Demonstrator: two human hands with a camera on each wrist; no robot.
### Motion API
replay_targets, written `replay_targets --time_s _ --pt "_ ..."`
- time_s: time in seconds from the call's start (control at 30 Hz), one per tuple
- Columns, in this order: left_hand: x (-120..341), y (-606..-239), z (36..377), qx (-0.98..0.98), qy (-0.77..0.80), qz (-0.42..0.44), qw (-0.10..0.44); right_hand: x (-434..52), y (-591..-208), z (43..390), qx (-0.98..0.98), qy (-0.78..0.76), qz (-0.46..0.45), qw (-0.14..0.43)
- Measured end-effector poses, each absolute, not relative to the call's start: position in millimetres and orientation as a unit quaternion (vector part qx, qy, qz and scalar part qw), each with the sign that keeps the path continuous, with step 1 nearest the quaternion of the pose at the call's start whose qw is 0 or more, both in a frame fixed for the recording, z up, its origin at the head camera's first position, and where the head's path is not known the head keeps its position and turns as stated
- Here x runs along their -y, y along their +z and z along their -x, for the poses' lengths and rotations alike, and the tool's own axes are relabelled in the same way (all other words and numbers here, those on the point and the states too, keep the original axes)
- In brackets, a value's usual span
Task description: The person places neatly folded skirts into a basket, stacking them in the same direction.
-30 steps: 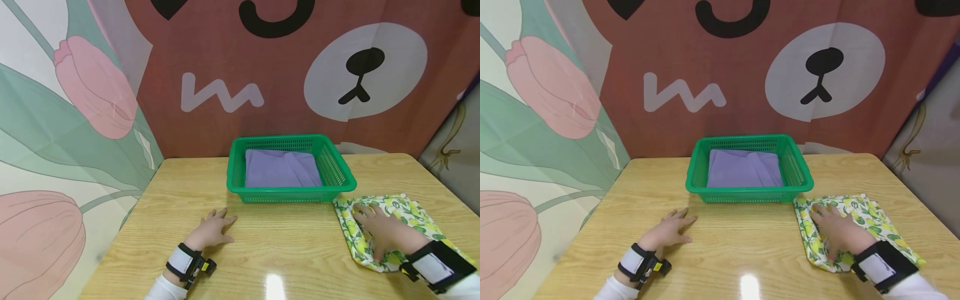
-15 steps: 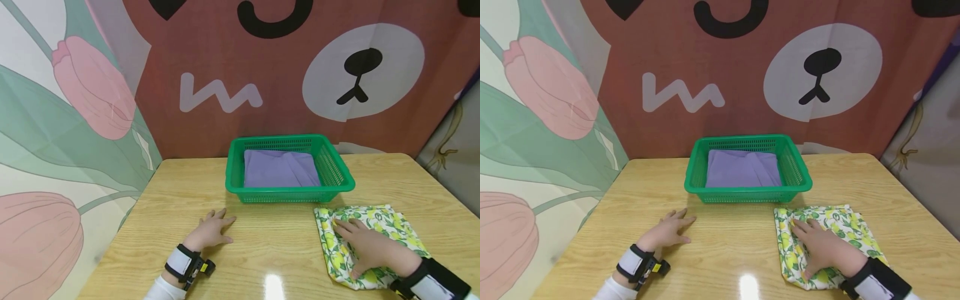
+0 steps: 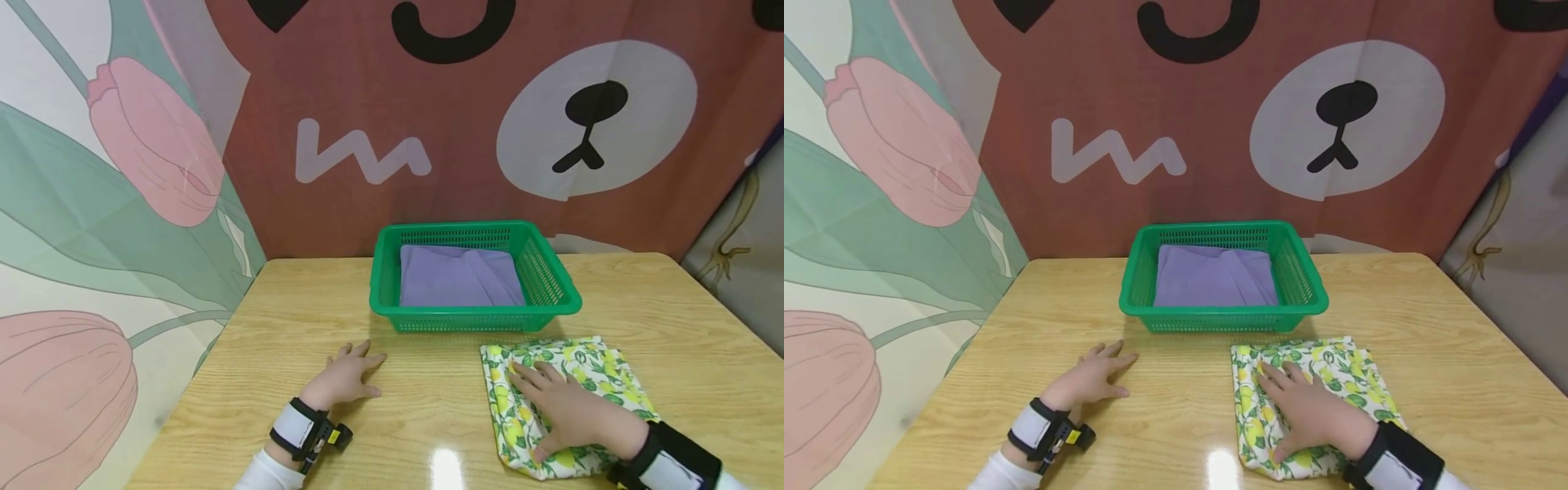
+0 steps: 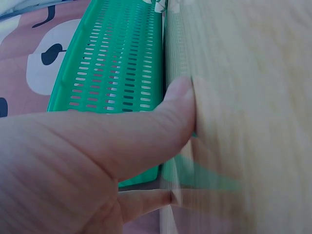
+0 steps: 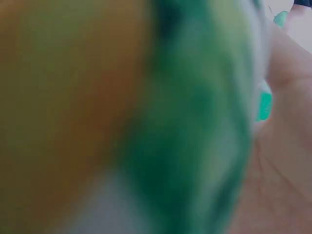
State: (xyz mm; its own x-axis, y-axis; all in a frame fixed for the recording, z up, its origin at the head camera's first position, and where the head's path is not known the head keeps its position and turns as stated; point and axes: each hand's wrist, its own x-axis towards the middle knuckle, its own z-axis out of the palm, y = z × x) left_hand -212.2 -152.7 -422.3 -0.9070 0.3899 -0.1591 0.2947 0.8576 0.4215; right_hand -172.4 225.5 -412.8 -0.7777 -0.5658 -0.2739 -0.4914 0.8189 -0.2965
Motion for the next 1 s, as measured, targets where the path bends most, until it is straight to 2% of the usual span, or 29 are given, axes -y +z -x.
replay_targets --time_s 1.0 --pt "152 -419 209 -0.956 0.199 -0.176 0.122 -160 -413 184 -0.935 -0.107 0.295 0.166"
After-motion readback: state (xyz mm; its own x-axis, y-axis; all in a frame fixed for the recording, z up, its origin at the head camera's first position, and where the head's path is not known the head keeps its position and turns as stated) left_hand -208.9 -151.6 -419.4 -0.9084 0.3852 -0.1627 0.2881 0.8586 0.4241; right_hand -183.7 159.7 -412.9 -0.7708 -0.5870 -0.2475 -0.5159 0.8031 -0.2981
